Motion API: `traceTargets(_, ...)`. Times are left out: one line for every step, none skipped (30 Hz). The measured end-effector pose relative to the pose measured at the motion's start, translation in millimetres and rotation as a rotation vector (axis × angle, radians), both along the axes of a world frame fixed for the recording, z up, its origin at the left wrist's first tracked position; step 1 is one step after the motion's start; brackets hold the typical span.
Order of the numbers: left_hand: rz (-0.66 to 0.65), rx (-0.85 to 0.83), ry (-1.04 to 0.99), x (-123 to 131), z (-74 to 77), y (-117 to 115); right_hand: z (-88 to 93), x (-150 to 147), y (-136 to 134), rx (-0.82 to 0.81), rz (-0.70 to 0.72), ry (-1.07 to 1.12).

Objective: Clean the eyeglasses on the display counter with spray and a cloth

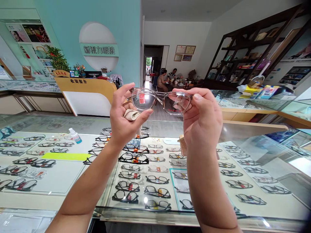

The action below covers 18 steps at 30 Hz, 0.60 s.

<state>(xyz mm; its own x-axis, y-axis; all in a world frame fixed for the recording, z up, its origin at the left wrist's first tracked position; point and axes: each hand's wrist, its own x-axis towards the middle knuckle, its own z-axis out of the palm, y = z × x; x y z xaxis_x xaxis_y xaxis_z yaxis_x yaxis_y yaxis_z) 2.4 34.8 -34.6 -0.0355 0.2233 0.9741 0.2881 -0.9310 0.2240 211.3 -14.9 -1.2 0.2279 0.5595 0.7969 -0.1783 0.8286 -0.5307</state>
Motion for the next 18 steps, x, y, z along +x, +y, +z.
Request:
traceTargets(0.0, -0.006, -0.003, 0.1, -0.2, -0.6, 0.2, -0.4, -0.4, -0.003, -0.01, 0.002)
traceTargets(0.001, -0.013, -0.005, 0.3, -0.3, -1.4, 0.6, -0.7, -0.9, -0.008, -0.023, 0.004)
traceTargets(0.002, -0.02, -0.004, 0.7, -0.2, -2.1, 1.0, -1.1, -1.4, -0.014, -0.038, 0.007)
traceTargets(0.002, -0.022, -0.004, 1.2, 0.2, -2.8, 1.5, -1.5, -1.9, -0.021, -0.05, 0.009)
traceTargets(0.0, -0.019, -0.004, 1.8, 0.7, -3.2, 2.0, -1.9, -2.4, -0.028, -0.058, 0.011)
traceTargets(-0.003, -0.012, -0.007, 2.3, 1.2, -3.4, 2.4, -2.2, -2.9, -0.034, -0.06, 0.013)
traceTargets(-0.008, -0.005, -0.011, 2.8, 1.8, -3.3, 2.7, -2.5, -3.3, -0.038, -0.058, 0.014)
traceTargets(-0.014, 0.003, -0.017, 3.2, 2.3, -3.1, 2.9, -2.7, -3.7, -0.041, -0.053, 0.013)
traceTargets(-0.019, 0.009, -0.025, 3.4, 2.6, -2.7, 3.0, -2.9, -3.9, -0.042, -0.047, 0.011)
traceTargets(-0.027, 0.012, -0.033, 3.5, 2.9, -2.5, 3.1, -2.8, -4.2, -0.041, -0.043, 0.008)
traceTargets(-0.04, 0.01, -0.039, 3.4, 3.0, -2.3, 3.1, -2.7, -4.3, -0.043, -0.042, 0.001)
traceTargets(-0.058, 0.005, -0.044, 3.2, 3.1, -2.4, 3.1, -2.3, -4.3, -0.046, -0.043, -0.01)
traceTargets(-0.08, -0.002, -0.047, 2.8, 3.1, -2.6, 3.1, -1.8, -4.1, -0.053, -0.047, -0.022)
traceTargets(-0.103, -0.011, -0.049, 2.4, 3.1, -3.0, 3.0, -1.1, -3.7, -0.063, -0.051, -0.034)
traceTargets(-0.125, -0.021, -0.05, 2.1, 3.2, -3.6, 2.8, -0.3, -3.0, -0.075, -0.053, -0.046)
traceTargets(-0.141, -0.028, -0.052, 1.8, 3.3, -4.1, 2.4, 0.7, -2.0, -0.088, -0.053, -0.054)
traceTargets(-0.151, -0.033, -0.055, 1.6, 3.5, -4.6, 1.9, 1.6, -0.8, -0.102, -0.053, -0.059)
traceTargets(-0.157, -0.036, -0.056, 1.5, 3.8, -5.0, 1.3, 2.6, 0.6, -0.116, -0.054, -0.062)
